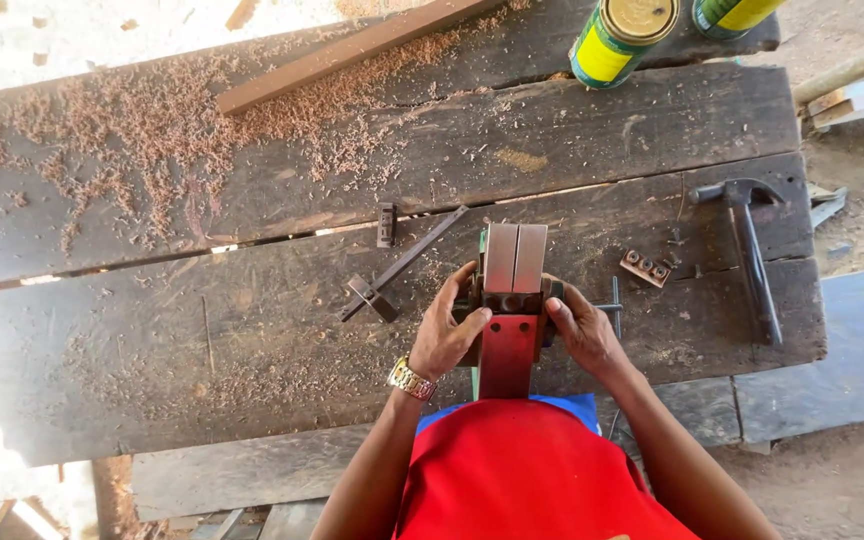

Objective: Adjusting the blades and screws on an electric woodworking planer.

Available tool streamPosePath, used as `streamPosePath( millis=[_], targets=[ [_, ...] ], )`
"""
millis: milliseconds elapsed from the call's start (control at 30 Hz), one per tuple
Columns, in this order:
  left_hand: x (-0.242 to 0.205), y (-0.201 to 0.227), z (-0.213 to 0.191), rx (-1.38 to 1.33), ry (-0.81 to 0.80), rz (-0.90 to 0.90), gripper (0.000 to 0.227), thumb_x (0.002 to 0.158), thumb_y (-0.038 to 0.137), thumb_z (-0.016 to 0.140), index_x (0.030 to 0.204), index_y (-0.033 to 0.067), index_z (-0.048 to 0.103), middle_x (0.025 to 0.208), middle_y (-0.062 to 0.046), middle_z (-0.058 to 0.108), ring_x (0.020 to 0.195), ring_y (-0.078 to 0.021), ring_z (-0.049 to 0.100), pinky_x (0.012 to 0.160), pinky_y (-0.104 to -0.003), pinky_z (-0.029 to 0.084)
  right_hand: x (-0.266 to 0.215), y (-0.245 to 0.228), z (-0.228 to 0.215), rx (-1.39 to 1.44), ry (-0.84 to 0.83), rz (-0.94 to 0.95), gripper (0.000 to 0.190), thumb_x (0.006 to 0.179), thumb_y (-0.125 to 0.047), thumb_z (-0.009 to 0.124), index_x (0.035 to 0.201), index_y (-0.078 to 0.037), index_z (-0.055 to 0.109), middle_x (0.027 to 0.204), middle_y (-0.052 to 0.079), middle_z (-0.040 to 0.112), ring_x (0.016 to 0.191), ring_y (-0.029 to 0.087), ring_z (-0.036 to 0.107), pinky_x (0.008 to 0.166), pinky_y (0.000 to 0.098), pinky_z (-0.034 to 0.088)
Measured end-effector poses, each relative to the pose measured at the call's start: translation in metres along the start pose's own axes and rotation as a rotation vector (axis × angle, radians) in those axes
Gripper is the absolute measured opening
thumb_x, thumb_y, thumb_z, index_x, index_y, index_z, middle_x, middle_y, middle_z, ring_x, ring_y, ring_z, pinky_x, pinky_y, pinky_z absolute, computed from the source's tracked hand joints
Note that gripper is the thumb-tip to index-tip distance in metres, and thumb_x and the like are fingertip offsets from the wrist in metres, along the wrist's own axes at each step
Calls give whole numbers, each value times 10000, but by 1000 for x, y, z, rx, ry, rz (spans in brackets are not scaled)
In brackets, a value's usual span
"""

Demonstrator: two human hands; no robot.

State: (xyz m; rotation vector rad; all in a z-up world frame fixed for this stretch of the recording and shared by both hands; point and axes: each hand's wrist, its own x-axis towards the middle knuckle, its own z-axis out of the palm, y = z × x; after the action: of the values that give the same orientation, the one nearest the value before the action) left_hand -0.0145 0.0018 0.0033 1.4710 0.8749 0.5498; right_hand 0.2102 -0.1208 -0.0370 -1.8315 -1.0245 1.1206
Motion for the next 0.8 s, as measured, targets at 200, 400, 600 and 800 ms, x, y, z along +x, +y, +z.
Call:
streamPosePath(
  millis=[200,400,600,800],
  targets=[
    [-4,-22,-2,-70,-9,19,708,901,193,668,1543,26,422,1435,-197,613,1351,-287,574,1129,-407,445,-5,-18,-3,-41,16,3,525,1025,-501,498,1344,-100,613,825,49,658,724,118,547,672,296,490],
    [-12,-21,-5,-120,-8,42,661,941,203,668,1533,16,439,1441,-189,611,1343,-270,572,1132,-399,449,-5,10,-10,-32,91,57,476,1033,-470,530,1269,-87,686,760,78,658,708,104,592,661,296,509],
    [-7,-19,-1,-122,-20,8,624,958,177,634,1525,4,440,1464,-180,591,1339,-250,569,1124,-380,447,26,97,-92,-299,682,-68,233,967,-235,719,1086,-38,754,958,105,765,816,160,692,757,317,551],
    [-4,-19,2,-106,-3,10,629,963,157,619,1537,1,415,1485,-179,571,1362,-254,553,1128,-380,437,66,157,-153,-444,798,121,195,887,-202,775,1012,-52,770,915,118,764,826,250,725,808,377,553]
  ],
)
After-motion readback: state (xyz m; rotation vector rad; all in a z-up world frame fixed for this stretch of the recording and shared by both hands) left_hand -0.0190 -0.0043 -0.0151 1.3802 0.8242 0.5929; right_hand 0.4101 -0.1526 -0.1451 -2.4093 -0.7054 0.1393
